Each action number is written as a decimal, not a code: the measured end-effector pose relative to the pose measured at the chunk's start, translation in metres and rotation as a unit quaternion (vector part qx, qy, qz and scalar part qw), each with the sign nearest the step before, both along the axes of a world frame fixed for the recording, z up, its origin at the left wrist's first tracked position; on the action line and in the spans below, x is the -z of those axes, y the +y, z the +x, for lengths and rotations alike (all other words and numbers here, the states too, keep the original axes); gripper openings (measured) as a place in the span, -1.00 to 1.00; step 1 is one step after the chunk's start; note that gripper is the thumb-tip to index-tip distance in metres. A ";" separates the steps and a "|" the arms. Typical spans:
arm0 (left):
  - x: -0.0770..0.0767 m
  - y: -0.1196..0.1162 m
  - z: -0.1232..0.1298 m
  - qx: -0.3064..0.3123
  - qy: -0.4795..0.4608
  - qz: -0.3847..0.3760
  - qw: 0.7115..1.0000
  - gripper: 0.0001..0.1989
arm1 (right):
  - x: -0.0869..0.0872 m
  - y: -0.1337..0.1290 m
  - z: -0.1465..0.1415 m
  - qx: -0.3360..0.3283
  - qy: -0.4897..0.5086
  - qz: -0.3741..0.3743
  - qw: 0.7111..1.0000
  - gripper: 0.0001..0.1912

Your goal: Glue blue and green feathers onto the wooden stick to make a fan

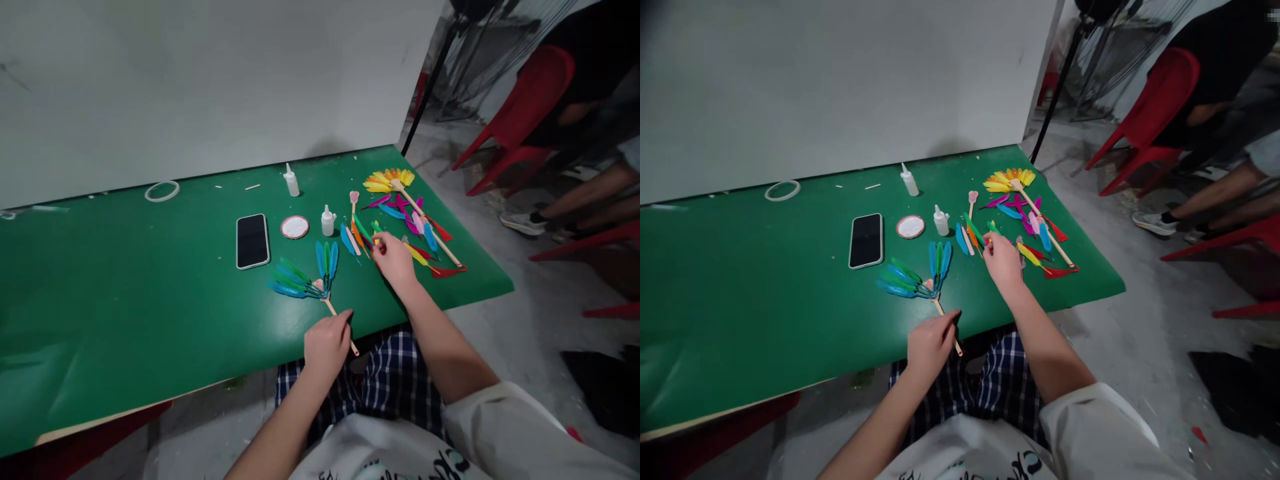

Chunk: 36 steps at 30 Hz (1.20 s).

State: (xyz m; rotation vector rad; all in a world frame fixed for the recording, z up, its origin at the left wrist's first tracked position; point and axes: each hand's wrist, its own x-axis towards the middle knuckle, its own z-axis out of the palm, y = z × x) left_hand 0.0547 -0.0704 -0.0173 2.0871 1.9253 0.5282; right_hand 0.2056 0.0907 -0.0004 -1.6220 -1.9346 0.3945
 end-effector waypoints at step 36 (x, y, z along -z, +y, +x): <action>-0.029 0.031 -0.021 -0.083 -0.310 -0.006 0.947 -0.67 | -0.019 -0.053 -0.005 -0.009 0.535 -0.179 0.825 -0.59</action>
